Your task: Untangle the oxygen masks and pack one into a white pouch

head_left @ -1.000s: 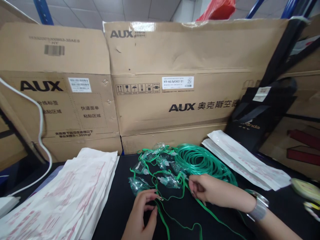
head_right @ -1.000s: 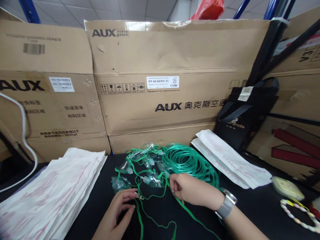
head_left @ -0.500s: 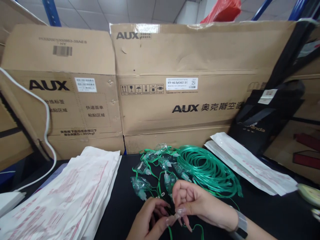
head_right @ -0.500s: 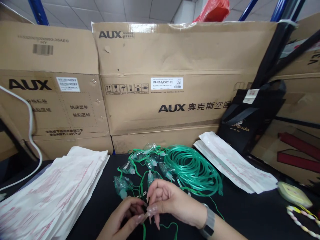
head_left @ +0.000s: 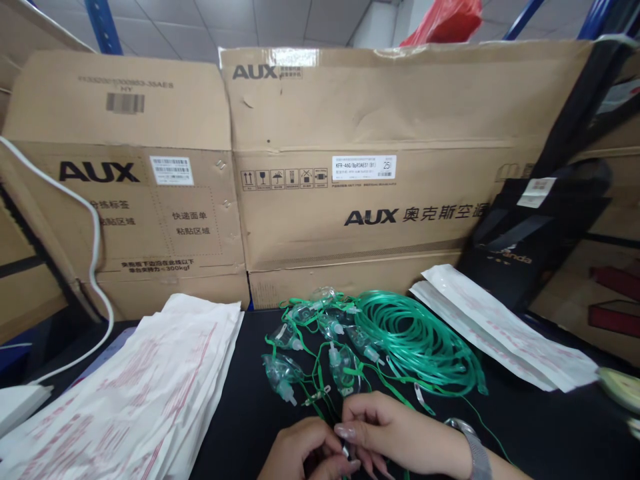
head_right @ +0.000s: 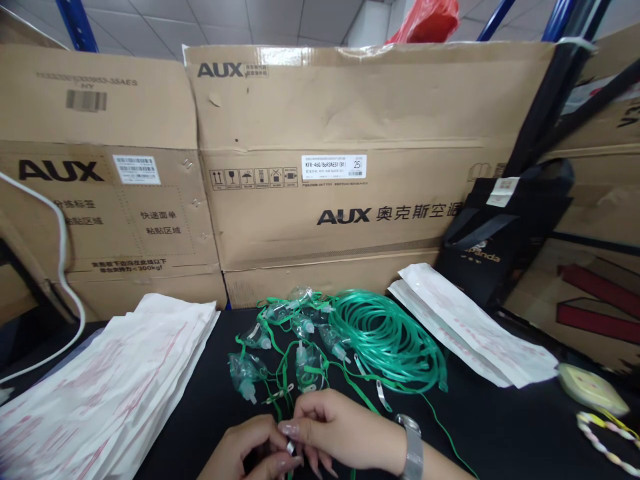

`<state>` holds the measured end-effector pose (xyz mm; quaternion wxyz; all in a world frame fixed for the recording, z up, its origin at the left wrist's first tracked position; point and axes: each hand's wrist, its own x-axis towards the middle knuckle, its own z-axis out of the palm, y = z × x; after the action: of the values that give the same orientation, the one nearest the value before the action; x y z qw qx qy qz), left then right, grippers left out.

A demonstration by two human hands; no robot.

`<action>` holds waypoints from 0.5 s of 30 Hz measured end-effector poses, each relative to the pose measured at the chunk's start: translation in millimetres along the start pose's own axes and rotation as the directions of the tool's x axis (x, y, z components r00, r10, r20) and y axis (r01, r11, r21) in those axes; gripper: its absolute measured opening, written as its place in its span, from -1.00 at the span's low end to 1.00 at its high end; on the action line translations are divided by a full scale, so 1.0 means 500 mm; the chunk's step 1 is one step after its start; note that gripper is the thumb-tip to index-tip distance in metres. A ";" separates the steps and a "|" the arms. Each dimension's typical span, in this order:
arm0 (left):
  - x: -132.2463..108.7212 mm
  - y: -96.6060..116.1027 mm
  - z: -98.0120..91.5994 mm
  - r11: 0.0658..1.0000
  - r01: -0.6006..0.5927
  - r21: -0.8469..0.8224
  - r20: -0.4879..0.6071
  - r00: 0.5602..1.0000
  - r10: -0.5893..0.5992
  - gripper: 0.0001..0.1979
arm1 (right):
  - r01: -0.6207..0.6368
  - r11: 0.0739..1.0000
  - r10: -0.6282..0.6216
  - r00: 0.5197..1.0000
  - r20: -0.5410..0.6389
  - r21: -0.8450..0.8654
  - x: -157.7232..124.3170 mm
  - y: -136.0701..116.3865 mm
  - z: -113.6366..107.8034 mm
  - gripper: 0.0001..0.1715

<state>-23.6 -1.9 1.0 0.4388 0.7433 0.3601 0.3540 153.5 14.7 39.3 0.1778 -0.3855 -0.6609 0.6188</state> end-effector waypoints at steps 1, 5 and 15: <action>0.000 0.003 -0.001 1.000 -0.009 0.014 0.003 1.000 0.009 -0.82 | -0.015 1.000 0.016 1.000 0.009 -0.027 -0.002 -0.004 0.001 -0.48; -0.001 0.001 -0.002 0.998 -0.007 0.064 0.027 1.000 0.005 -0.83 | -0.046 0.990 0.053 0.997 0.050 -0.131 -0.010 -0.014 0.001 -0.52; 0.003 -0.006 -0.005 0.993 -0.024 0.116 0.165 0.986 0.004 -0.74 | 0.129 0.777 -0.128 0.991 0.046 -0.616 -0.024 -0.027 0.014 -0.85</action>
<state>-25.6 1.6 -0.6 0.4199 0.7970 0.3377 0.2728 152.1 1.9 53.8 0.0835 -0.3760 -0.8516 0.3555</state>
